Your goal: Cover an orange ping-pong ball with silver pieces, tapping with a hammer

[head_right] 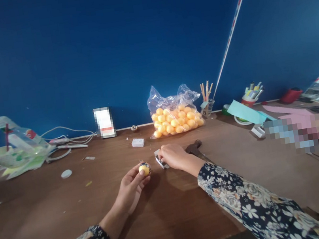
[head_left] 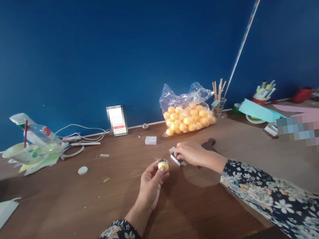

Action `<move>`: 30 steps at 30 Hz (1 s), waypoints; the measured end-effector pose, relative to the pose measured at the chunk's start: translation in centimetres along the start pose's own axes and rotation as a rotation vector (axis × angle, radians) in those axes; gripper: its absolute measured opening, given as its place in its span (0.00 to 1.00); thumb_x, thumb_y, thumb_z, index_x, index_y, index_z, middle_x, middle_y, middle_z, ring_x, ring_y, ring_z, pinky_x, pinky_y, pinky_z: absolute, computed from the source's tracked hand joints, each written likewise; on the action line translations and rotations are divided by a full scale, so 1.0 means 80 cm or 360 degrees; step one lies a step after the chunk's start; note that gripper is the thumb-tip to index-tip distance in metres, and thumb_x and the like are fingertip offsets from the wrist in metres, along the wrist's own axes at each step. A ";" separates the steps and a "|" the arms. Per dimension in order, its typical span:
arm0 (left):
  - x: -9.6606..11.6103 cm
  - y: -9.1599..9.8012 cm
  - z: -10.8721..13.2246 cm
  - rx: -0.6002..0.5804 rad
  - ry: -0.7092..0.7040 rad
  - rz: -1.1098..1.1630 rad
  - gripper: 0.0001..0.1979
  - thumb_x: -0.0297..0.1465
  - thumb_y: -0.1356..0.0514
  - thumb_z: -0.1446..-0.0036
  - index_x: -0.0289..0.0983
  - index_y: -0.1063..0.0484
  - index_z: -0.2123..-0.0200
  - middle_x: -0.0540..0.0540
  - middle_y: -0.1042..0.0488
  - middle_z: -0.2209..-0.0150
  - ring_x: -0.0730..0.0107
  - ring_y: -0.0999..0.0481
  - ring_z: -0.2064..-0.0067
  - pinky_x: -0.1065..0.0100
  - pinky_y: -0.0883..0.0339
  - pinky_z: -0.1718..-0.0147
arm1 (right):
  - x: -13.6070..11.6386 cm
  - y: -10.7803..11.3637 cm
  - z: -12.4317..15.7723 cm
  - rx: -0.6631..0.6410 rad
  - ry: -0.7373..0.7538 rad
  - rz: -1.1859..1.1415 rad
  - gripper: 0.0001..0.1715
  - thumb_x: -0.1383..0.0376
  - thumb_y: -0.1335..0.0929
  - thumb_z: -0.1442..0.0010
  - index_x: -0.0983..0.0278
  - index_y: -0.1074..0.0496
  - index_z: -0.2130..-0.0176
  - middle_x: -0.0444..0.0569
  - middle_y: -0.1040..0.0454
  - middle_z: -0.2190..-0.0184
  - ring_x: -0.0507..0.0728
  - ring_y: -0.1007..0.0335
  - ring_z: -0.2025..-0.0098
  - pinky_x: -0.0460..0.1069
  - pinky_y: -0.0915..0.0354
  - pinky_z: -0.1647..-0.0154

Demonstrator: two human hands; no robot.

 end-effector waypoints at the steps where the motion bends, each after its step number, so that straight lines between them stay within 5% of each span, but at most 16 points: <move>1: 0.000 0.000 0.000 0.0000 0.0000 0.0002 0.18 0.31 0.30 0.55 0.35 0.25 0.58 0.44 0.23 0.61 0.71 0.24 0.61 0.71 0.29 0.62 | -0.003 -0.001 -0.001 -0.0007 0.0011 0.0007 0.07 0.67 0.33 0.43 0.62 0.24 0.67 0.49 0.24 0.65 0.55 0.29 0.64 0.46 0.48 0.71; 30: 0.000 -0.003 0.002 -0.0052 -0.0005 0.0024 0.19 0.32 0.31 0.53 0.34 0.25 0.56 0.42 0.24 0.59 0.72 0.25 0.62 0.71 0.30 0.62 | -0.009 -0.004 -0.001 0.0077 0.0009 -0.0083 0.07 0.70 0.33 0.46 0.62 0.26 0.74 0.48 0.24 0.71 0.56 0.29 0.68 0.47 0.50 0.73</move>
Point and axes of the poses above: each hand's wrist, its own z-axis away from the middle knuckle, its own y-axis out of the back of the hand, x = y × z, the point moved 9 cm from there along -z, towards the middle knuckle
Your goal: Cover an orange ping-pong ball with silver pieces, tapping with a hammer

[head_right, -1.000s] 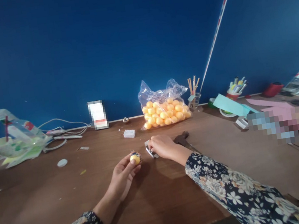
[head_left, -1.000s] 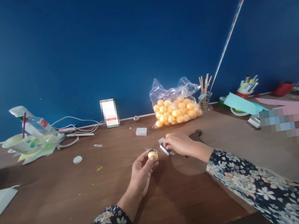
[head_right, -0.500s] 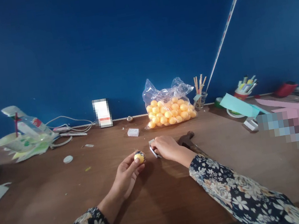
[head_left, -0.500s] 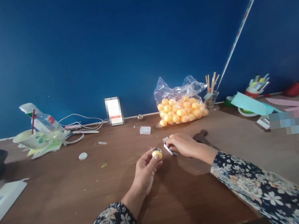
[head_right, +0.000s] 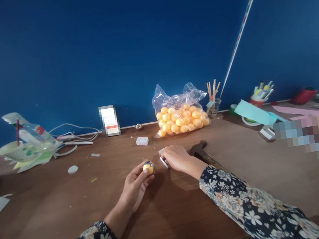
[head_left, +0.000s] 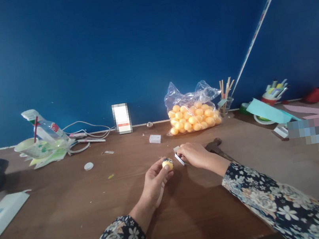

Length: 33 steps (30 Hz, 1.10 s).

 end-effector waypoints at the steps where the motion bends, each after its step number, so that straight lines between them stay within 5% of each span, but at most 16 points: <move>1: 0.000 0.000 0.000 0.0001 -0.0004 0.0003 0.19 0.32 0.31 0.54 0.34 0.25 0.56 0.42 0.24 0.59 0.72 0.25 0.62 0.71 0.30 0.62 | 0.000 0.000 -0.001 -0.0003 -0.0005 -0.0013 0.08 0.70 0.33 0.46 0.62 0.26 0.74 0.48 0.24 0.72 0.55 0.29 0.68 0.47 0.50 0.73; 10: 0.000 -0.002 0.002 0.0020 0.0026 0.0004 0.19 0.32 0.31 0.54 0.34 0.25 0.57 0.42 0.24 0.60 0.71 0.25 0.61 0.71 0.30 0.62 | 0.020 0.004 0.006 0.0082 -0.0119 -0.0202 0.05 0.69 0.32 0.46 0.60 0.26 0.68 0.46 0.22 0.70 0.56 0.28 0.67 0.46 0.45 0.70; 17: -0.002 0.001 0.000 0.0029 0.0020 0.0026 0.18 0.32 0.31 0.54 0.35 0.25 0.57 0.43 0.23 0.60 0.72 0.25 0.61 0.70 0.30 0.62 | 0.024 0.007 0.006 0.0183 -0.0105 -0.0406 0.13 0.73 0.33 0.46 0.60 0.26 0.61 0.45 0.22 0.67 0.53 0.28 0.67 0.45 0.40 0.67; 21: -0.002 0.001 0.002 0.0030 0.0032 0.0016 0.18 0.32 0.31 0.54 0.35 0.25 0.58 0.44 0.23 0.60 0.72 0.25 0.61 0.70 0.31 0.62 | 0.023 0.017 0.010 0.0257 -0.0097 -0.0549 0.10 0.71 0.34 0.46 0.62 0.24 0.64 0.48 0.22 0.65 0.54 0.28 0.65 0.47 0.37 0.62; 33: -0.001 -0.001 0.006 0.0056 0.0059 0.0029 0.22 0.32 0.31 0.55 0.35 0.26 0.54 0.42 0.23 0.58 0.69 0.24 0.60 0.68 0.31 0.59 | 0.001 0.013 0.039 0.0492 -0.0142 -0.1871 0.12 0.57 0.32 0.44 0.64 0.28 0.65 0.41 0.29 0.77 0.49 0.36 0.77 0.46 0.38 0.74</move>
Point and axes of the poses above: each hand's wrist, its own z-axis away from the middle knuckle, its own y-axis out of the back of the hand, x = y × z, the point moved 9 cm from there along -z, towards the middle knuckle
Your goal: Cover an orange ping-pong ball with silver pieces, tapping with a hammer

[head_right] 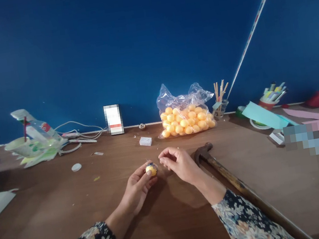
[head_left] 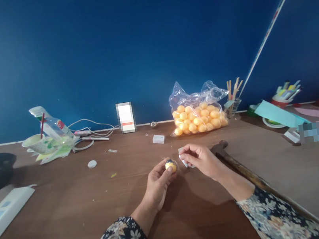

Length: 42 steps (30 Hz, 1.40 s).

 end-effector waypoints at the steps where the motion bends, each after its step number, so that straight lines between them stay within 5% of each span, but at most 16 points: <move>1: 0.001 -0.001 0.000 -0.0006 0.0001 0.0001 0.22 0.32 0.30 0.55 0.35 0.26 0.54 0.42 0.23 0.58 0.69 0.24 0.60 0.68 0.31 0.59 | 0.002 -0.004 0.003 0.0010 -0.0029 -0.0115 0.13 0.56 0.31 0.45 0.64 0.28 0.65 0.42 0.29 0.77 0.49 0.36 0.76 0.46 0.37 0.73; 7: 0.001 0.001 0.001 -0.0006 -0.0010 -0.0006 0.22 0.32 0.32 0.53 0.35 0.27 0.53 0.42 0.23 0.56 0.68 0.24 0.57 0.68 0.32 0.57 | 0.012 -0.026 0.015 0.0051 -0.0112 -0.0413 0.14 0.56 0.30 0.46 0.63 0.29 0.66 0.45 0.26 0.72 0.51 0.33 0.71 0.47 0.35 0.70; 13: 0.002 0.003 0.002 0.0024 -0.0074 -0.0155 0.26 0.33 0.32 0.53 0.35 0.30 0.49 0.41 0.23 0.56 0.65 0.24 0.56 0.65 0.32 0.54 | 0.013 -0.023 0.022 0.0169 -0.0002 -0.0291 0.11 0.57 0.30 0.45 0.63 0.28 0.68 0.43 0.29 0.72 0.51 0.35 0.70 0.47 0.37 0.67; 19: 0.011 0.004 0.003 0.0084 -0.0198 -0.0404 0.25 0.31 0.29 0.60 0.36 0.26 0.55 0.43 0.21 0.59 0.64 0.23 0.58 0.66 0.31 0.56 | 0.019 -0.031 0.028 0.0225 -0.0128 -0.0484 0.12 0.56 0.26 0.53 0.62 0.25 0.73 0.49 0.32 0.57 0.57 0.33 0.54 0.50 0.36 0.54; 25: 0.020 0.002 0.005 0.0141 -0.0246 -0.0417 0.24 0.30 0.28 0.63 0.35 0.25 0.59 0.43 0.20 0.62 0.61 0.22 0.58 0.64 0.30 0.57 | 0.032 -0.040 0.031 0.0172 -0.0288 -0.0739 0.14 0.57 0.24 0.57 0.63 0.25 0.75 0.48 0.32 0.57 0.56 0.31 0.58 0.52 0.36 0.52; 42: 0.026 0.001 0.006 0.0162 -0.0360 -0.0460 0.24 0.28 0.27 0.66 0.35 0.23 0.60 0.42 0.20 0.62 0.59 0.21 0.60 0.63 0.28 0.58 | 0.036 -0.040 0.032 0.0150 -0.0318 -0.0725 0.14 0.55 0.23 0.57 0.63 0.24 0.76 0.50 0.29 0.56 0.58 0.32 0.54 0.53 0.36 0.50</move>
Point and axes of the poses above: each hand's wrist, its own z-axis away from the middle knuckle, its own y-axis out of the back of the hand, x = y × z, the point moved 9 cm from there along -z, towards the middle knuckle
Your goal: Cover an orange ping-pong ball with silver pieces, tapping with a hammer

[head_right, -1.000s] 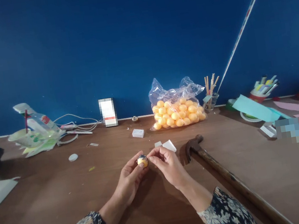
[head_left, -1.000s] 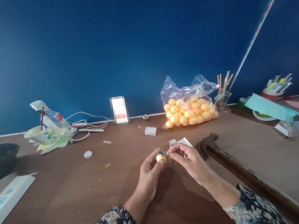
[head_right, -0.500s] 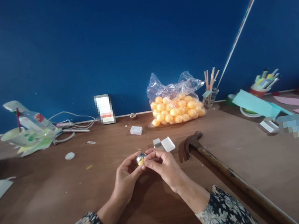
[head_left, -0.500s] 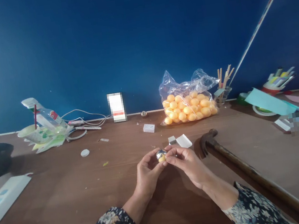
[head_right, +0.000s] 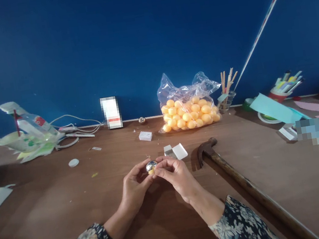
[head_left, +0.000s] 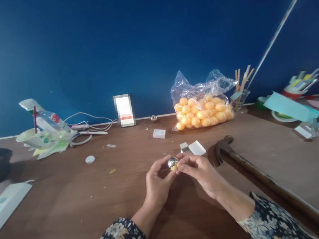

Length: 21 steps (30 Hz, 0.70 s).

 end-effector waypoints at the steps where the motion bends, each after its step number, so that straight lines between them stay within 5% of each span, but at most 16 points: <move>1: 0.000 0.001 0.000 0.0001 -0.0013 -0.0013 0.24 0.27 0.27 0.66 0.36 0.23 0.60 0.42 0.20 0.62 0.60 0.21 0.60 0.63 0.27 0.58 | 0.001 0.000 0.000 -0.0005 -0.0002 0.0001 0.14 0.56 0.23 0.57 0.63 0.24 0.76 0.50 0.29 0.57 0.58 0.32 0.54 0.53 0.36 0.50; 21: -0.002 0.003 -0.002 0.0001 -0.0085 -0.0155 0.22 0.29 0.29 0.62 0.36 0.25 0.59 0.42 0.20 0.59 0.59 0.21 0.58 0.63 0.27 0.56 | 0.000 -0.004 0.000 -0.0042 0.0018 0.0013 0.13 0.56 0.25 0.54 0.63 0.24 0.75 0.49 0.31 0.56 0.57 0.33 0.54 0.52 0.37 0.50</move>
Point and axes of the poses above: each hand's wrist, its own z-axis away from the middle knuckle, its own y-axis out of the back of the hand, x = y × z, the point moved 9 cm from there along -z, towards the middle knuckle
